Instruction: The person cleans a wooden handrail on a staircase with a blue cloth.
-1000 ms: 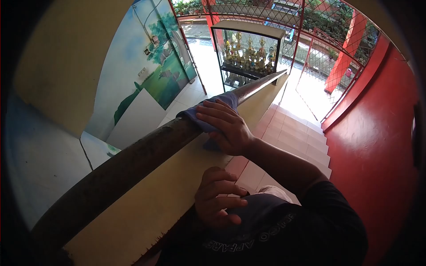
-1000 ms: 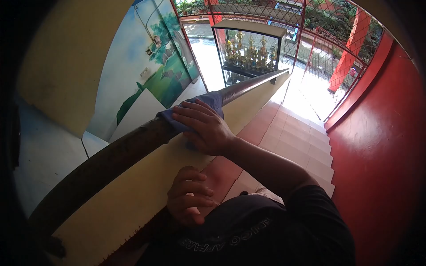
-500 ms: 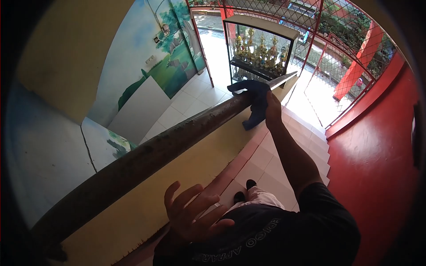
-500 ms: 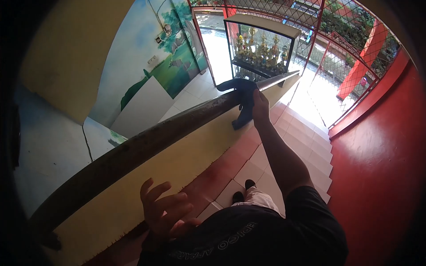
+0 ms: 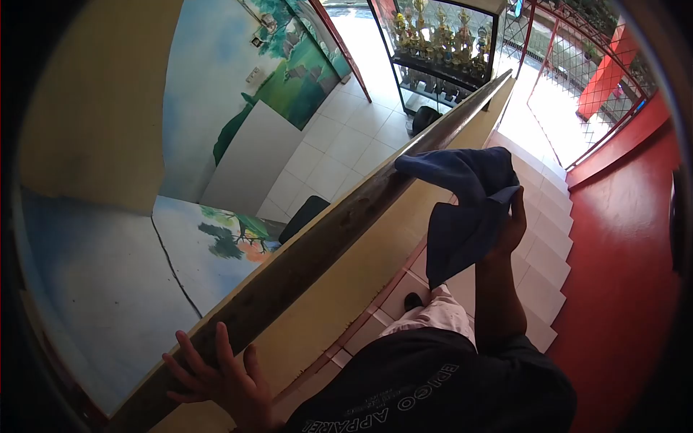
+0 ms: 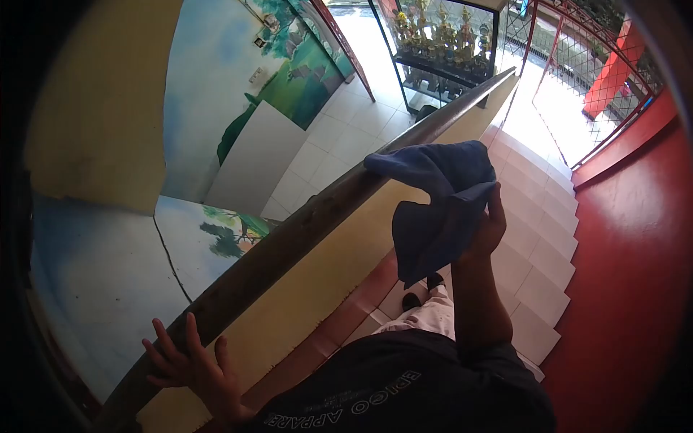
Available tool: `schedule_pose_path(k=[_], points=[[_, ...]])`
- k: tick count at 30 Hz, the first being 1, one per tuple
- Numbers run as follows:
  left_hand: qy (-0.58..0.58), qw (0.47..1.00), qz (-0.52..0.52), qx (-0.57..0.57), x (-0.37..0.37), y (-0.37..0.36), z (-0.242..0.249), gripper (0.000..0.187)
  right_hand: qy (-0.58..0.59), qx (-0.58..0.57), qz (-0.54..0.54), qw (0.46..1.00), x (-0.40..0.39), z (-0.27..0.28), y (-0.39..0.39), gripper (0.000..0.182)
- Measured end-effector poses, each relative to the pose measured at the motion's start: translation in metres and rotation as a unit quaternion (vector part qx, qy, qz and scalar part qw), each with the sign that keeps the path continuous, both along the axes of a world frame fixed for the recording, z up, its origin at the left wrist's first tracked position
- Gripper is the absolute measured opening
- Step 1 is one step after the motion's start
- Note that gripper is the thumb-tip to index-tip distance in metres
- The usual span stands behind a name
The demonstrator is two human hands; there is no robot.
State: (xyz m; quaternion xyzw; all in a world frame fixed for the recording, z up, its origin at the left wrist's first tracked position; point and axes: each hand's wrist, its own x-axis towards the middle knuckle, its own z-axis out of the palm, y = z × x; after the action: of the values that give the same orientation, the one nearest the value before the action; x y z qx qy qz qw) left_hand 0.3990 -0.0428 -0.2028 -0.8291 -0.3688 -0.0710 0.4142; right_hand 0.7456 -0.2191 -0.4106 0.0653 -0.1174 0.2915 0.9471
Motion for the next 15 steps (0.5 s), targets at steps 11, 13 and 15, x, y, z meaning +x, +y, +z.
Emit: schedule_pose_path(k=[11,13,15], points=[[-0.064,0.994,-0.087,-0.033,-0.018,0.013,-0.008,0.049,-0.718,-0.450,-0.231,0.478,-0.057,0.027,0.086,0.036],[-0.066,0.992,-0.099,-0.040,-0.016,0.013,-0.006,0.051,-0.667,-0.486,-0.296,0.482,-0.042,0.007,0.089,0.036],[-0.070,0.992,-0.098,-0.047,-0.013,0.011,-0.006,0.052,-0.574,-0.510,-0.338,0.544,-0.010,-0.021,0.095,0.034]])
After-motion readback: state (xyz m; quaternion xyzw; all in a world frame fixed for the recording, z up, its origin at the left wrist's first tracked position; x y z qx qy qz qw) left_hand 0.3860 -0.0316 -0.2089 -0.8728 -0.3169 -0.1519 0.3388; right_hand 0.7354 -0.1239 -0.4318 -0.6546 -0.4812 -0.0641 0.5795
